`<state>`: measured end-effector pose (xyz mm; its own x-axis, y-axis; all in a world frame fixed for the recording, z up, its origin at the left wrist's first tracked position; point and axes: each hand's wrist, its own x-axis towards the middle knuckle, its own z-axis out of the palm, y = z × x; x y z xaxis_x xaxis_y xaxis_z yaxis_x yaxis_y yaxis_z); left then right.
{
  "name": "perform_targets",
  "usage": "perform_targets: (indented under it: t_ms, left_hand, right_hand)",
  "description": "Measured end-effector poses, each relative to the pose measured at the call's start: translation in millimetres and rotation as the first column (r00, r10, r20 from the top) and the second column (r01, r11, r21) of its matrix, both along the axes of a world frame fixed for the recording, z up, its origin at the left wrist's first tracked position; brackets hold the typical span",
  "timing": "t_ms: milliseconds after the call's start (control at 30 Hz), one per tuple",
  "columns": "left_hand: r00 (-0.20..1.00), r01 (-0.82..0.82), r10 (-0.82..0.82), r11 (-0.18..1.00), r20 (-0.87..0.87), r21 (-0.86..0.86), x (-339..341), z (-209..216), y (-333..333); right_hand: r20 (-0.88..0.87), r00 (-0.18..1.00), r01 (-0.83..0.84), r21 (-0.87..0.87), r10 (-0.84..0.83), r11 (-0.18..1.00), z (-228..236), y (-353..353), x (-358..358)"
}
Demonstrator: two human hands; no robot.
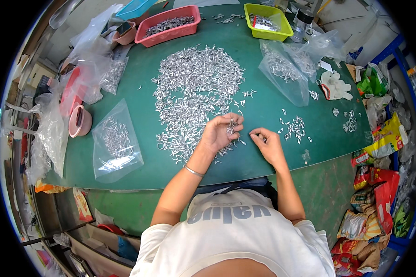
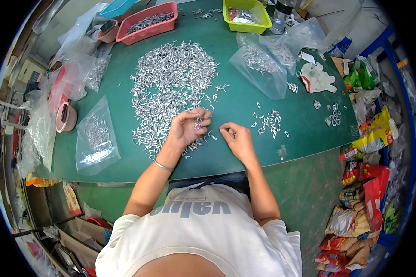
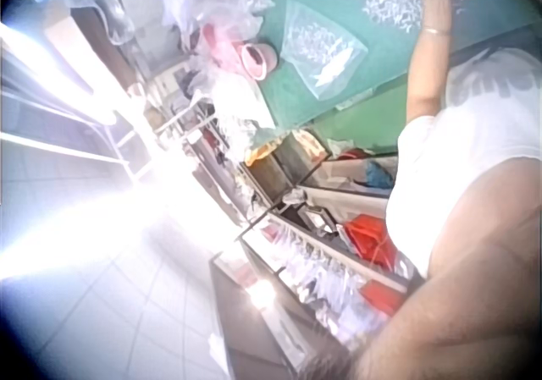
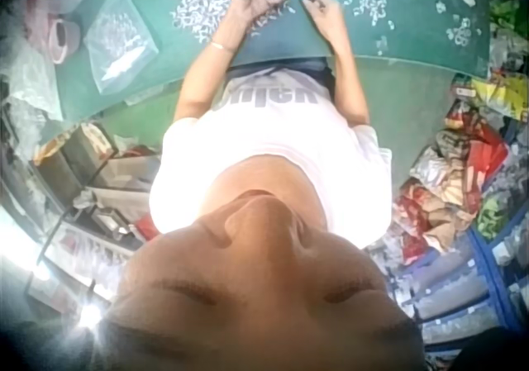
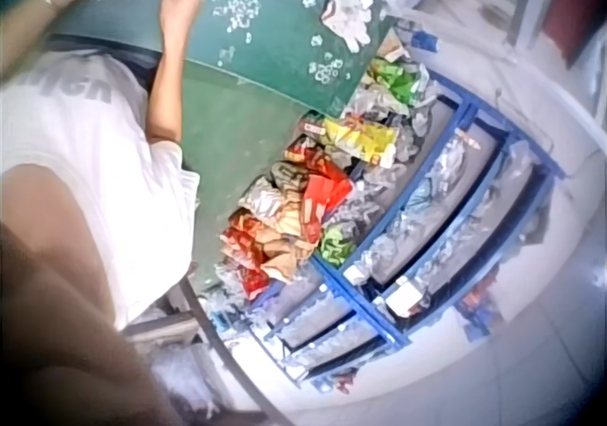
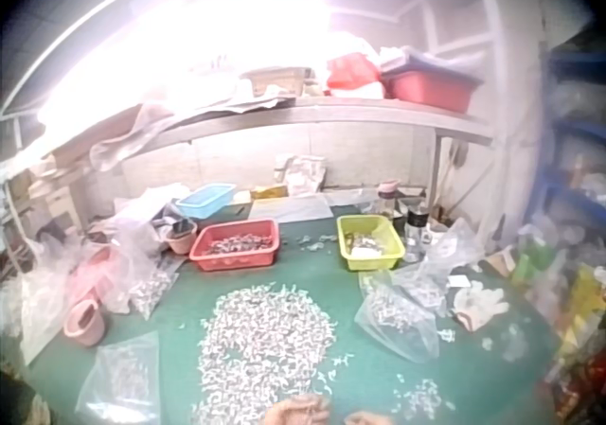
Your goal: The person sorts a large pile of small, silver metal hooks on a green table. They pick up the hooks by hand, separate them, and place them into a clear plastic bag. The person also moves a plastic bag containing sorted hooks to the side to make space.
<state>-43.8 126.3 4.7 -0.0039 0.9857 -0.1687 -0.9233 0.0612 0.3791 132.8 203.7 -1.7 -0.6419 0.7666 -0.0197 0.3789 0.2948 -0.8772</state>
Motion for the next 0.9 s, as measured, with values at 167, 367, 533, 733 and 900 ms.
perform_targets:
  t_ms: [167, 367, 533, 733, 900]
  left_hand:
    - [0.839, -0.080, -0.090, 0.955, -0.537, -0.285, 0, -9, -2]
    - [-0.341, -0.088, -0.093, 0.994, -0.935, -0.067, 24, -6, -14]
    - [-0.582, -0.002, -0.011, 1.000, -0.813, -0.013, 30, -2, -12]
    - [0.983, 0.049, -0.051, 0.999, -0.176, -0.013, -3, 6, -13]
    - [0.997, -0.068, 0.065, 0.992, 0.036, 0.107, -3, 5, -17]
  right_hand:
    - [0.232, 0.960, -0.205, 0.189, 0.159, 0.960, 24, -10, 0]
    - [0.171, 0.984, 0.015, 0.161, -0.043, 0.987, 16, 0, 5]
    - [0.115, 0.991, 0.046, 0.144, -0.063, 0.988, 11, 1, 3]
    - [0.045, 0.996, 0.075, 0.107, -0.080, 0.991, 6, 1, 4]
    - [0.071, 0.997, 0.010, 0.105, -0.018, 0.994, 12, -7, -4]
